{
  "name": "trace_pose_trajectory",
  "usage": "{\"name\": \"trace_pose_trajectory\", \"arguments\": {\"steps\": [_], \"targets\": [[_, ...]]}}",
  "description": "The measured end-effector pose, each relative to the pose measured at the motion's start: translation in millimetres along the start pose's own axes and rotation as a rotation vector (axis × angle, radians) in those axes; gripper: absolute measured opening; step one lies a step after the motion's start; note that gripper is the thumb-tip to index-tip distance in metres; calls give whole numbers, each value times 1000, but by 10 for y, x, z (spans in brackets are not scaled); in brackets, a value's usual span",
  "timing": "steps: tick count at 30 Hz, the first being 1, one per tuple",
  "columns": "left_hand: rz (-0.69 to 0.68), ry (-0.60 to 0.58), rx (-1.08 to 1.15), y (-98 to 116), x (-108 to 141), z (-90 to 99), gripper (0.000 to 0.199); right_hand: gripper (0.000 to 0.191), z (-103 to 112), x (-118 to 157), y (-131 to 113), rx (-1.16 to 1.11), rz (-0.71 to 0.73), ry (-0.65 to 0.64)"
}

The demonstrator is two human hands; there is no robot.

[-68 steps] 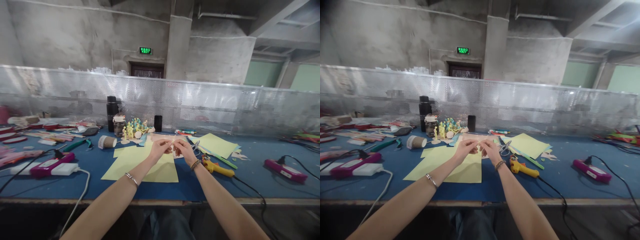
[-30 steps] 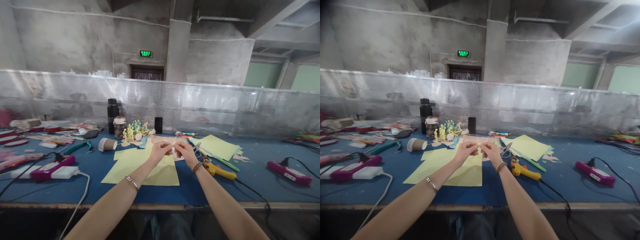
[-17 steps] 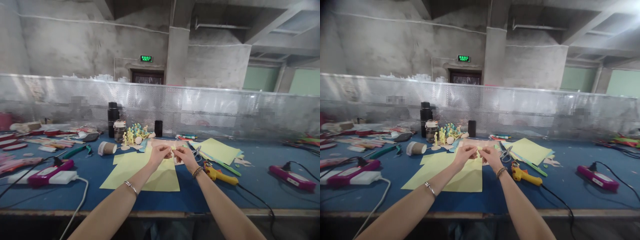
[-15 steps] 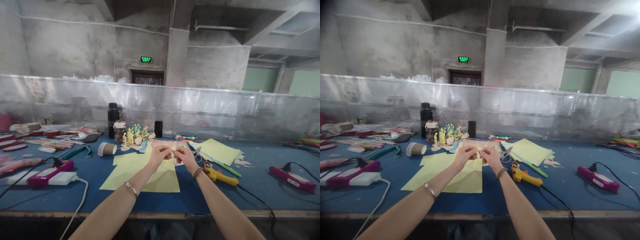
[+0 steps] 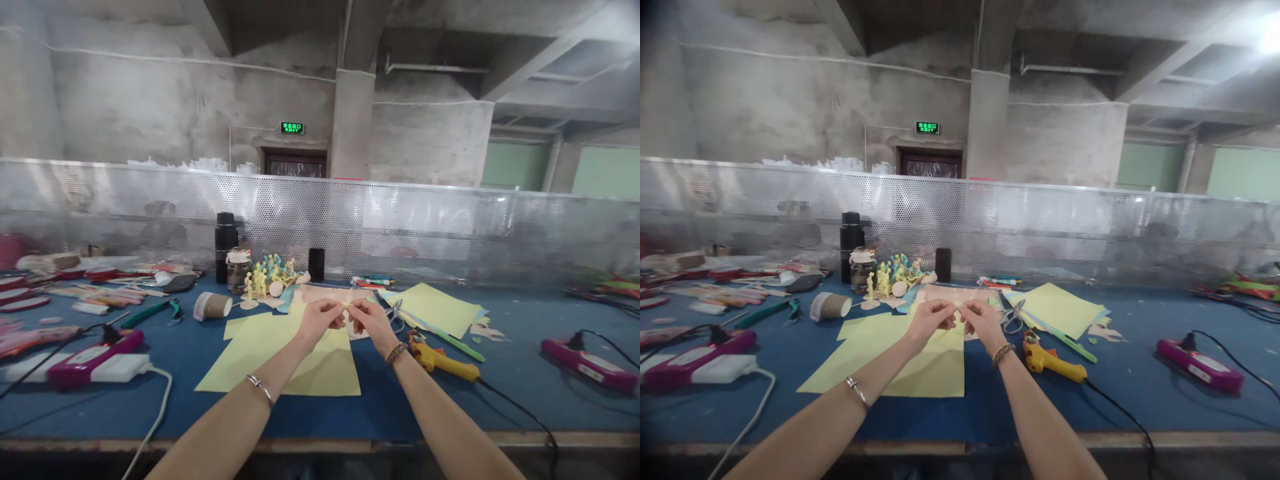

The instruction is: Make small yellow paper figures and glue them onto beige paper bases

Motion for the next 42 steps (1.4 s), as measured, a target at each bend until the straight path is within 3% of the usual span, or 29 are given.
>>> {"name": "trace_pose_trajectory", "arguments": {"steps": [5, 12, 19, 32, 42], "targets": [[2, 0, 13, 40, 34, -20, 28, 26, 21, -8, 8, -32, -11, 15], [-354, 32, -333, 190, 91, -37, 29, 28, 19, -15, 54, -65, -44, 2], [-526, 136, -527, 220, 97, 4, 24, 32, 13, -9, 74, -100, -33, -2], [-553, 158, -534, 282, 125, 16, 23, 32, 61, -22, 25, -49, 20, 53], [-523, 122, -522, 199, 94, 5, 31, 27, 54, 0, -25, 29, 23, 62]]}}
Point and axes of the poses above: each hand's wrist, its own x-axis away from the middle knuckle, its own z-axis out of the back of the hand, y = z × x, the point moved 6 cm from there along -x, towards the middle knuckle, and after that the axes turned 7 degrees about y, right-handed, at the moved point
